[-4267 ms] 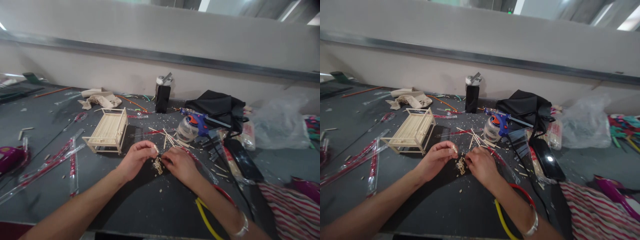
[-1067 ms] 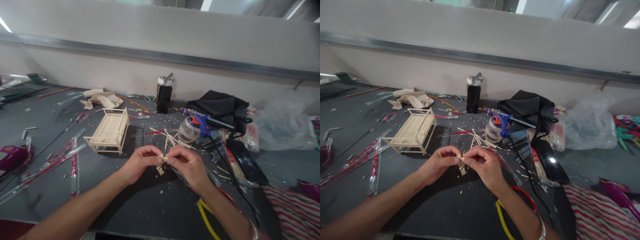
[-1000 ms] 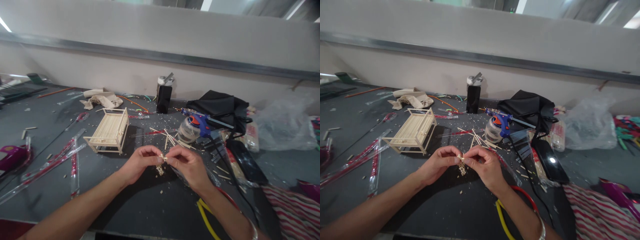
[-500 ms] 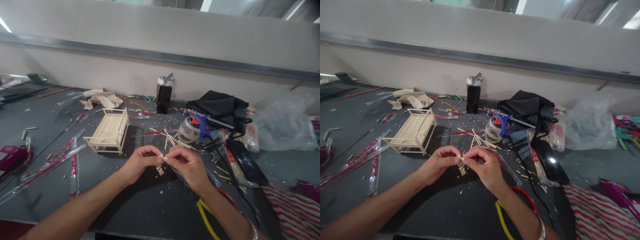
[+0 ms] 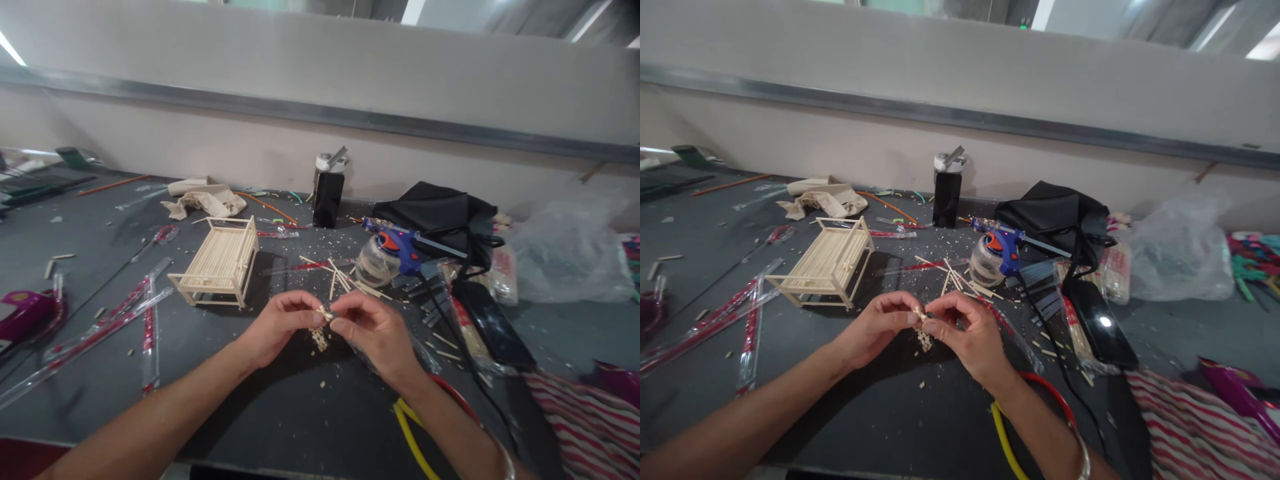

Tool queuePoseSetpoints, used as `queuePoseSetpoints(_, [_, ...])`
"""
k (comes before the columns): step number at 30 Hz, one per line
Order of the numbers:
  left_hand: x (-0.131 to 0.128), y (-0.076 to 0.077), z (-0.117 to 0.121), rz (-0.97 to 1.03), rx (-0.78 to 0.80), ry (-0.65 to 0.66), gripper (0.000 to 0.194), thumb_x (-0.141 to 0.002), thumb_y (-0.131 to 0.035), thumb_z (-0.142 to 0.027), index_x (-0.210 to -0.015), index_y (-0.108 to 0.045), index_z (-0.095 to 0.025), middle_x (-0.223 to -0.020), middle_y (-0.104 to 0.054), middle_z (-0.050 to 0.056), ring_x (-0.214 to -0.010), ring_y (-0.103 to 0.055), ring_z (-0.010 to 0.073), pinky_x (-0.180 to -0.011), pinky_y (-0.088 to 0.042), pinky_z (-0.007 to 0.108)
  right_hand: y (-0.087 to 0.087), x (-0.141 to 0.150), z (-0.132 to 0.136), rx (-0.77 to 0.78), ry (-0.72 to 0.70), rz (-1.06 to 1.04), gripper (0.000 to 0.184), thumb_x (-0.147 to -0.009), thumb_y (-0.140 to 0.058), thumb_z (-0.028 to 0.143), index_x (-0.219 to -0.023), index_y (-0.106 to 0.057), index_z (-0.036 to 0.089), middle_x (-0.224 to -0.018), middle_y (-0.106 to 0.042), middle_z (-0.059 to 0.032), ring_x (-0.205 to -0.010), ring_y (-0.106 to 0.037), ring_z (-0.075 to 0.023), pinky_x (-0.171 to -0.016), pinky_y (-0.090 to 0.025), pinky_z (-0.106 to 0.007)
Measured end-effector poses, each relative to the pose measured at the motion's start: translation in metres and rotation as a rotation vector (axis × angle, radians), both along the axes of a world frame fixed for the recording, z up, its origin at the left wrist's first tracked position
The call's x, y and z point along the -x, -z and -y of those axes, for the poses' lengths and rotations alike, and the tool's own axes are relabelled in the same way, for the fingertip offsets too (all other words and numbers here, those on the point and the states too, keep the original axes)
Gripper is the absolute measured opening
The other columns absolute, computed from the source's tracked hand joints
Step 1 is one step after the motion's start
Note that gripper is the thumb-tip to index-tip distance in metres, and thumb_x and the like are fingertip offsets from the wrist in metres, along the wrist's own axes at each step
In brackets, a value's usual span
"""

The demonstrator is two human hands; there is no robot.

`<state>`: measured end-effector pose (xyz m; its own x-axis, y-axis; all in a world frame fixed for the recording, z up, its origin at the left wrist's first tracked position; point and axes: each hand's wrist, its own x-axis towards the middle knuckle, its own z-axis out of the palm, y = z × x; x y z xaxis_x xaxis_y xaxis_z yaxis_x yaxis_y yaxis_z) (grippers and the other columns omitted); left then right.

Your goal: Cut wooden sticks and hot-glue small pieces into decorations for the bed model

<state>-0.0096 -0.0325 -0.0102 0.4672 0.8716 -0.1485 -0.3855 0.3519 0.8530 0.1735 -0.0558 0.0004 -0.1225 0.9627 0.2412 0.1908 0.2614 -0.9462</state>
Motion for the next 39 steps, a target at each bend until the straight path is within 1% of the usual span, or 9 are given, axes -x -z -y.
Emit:
queuePoseSetpoints(2, [0.0004,0.0000,-0.0007,0.018,0.014,-0.001,0.013,-0.066,-0.080,-0.020,-0.074,-0.072,-0.015,-0.073,-0.069,0.002,-0.071,-0.059,0.0127,-0.075,-0.043,0.027,0.0008,-0.0013,-0.0003,0.008,0.014,0.021,0.013,-0.076,-0.076,0.030,-0.086,-0.070,0.024,-0.077,-0.065,0.0016,-0.068,-0.059,-0.0141,-0.064,-0.046,-0.027])
queuePoseSetpoints(7, [0.0005,-0.0013,-0.0015,0.053,0.048,-0.001,0.013,-0.066,-0.080,-0.020,-0.074,-0.071,-0.014,-0.069,-0.067,0.002,-0.069,-0.059,0.0124,-0.073,-0.042,0.027,-0.0024,-0.0006,0.0002,-0.044,0.032,0.094,0.006,-0.079,-0.073,0.027,-0.082,-0.070,0.024,-0.076,-0.067,0.0009,-0.068,-0.059,-0.0145,-0.063,-0.045,-0.027])
queuePoseSetpoints(12, [0.0000,-0.0009,-0.0008,0.024,0.031,0.000,0.013,-0.066,-0.080,-0.020,-0.074,-0.072,-0.014,-0.070,-0.067,0.002,-0.070,-0.058,0.0127,-0.074,-0.042,0.027,-0.0056,0.0015,0.0018,-0.086,0.043,0.115,0.004,-0.080,-0.072,0.026,-0.079,-0.070,0.023,-0.076,-0.068,-0.0003,-0.070,-0.061,-0.0159,-0.064,-0.047,-0.028])
queuePoseSetpoints(22, [0.0003,0.0007,-0.0004,0.012,0.011,0.026,0.012,-0.067,-0.079,-0.020,-0.074,-0.072,-0.014,-0.071,-0.068,0.002,-0.070,-0.058,0.0123,-0.074,-0.042,0.026,-0.0055,0.0034,0.0014,-0.090,0.015,0.108,0.004,-0.081,-0.071,0.025,-0.077,-0.070,0.023,-0.074,-0.067,0.0006,-0.069,-0.060,-0.0151,-0.064,-0.045,-0.027])
queuePoseSetpoints(33, [0.0003,0.0016,-0.0003,0.006,0.017,0.021,0.011,-0.066,-0.079,-0.019,-0.074,-0.073,-0.013,-0.070,-0.069,0.003,-0.068,-0.059,0.0119,-0.073,-0.043,0.026,-0.0060,0.0028,0.0015,-0.072,0.001,0.115,0.005,-0.081,-0.070,0.022,-0.076,-0.070,0.022,-0.074,-0.067,0.0014,-0.069,-0.060,-0.0138,-0.064,-0.044,-0.026])
queuePoseSetpoints(39, [0.0011,0.0014,-0.0014,-0.018,0.011,0.013,0.013,-0.065,-0.079,-0.019,-0.073,-0.071,-0.013,-0.070,-0.069,0.002,-0.068,-0.059,0.0122,-0.073,-0.044,0.026,-0.0065,0.0038,0.0005,-0.060,-0.012,0.113,0.006,-0.081,-0.069,0.024,-0.075,-0.070,0.021,-0.072,-0.066,0.0012,-0.067,-0.058,-0.0133,-0.063,-0.044,-0.025])
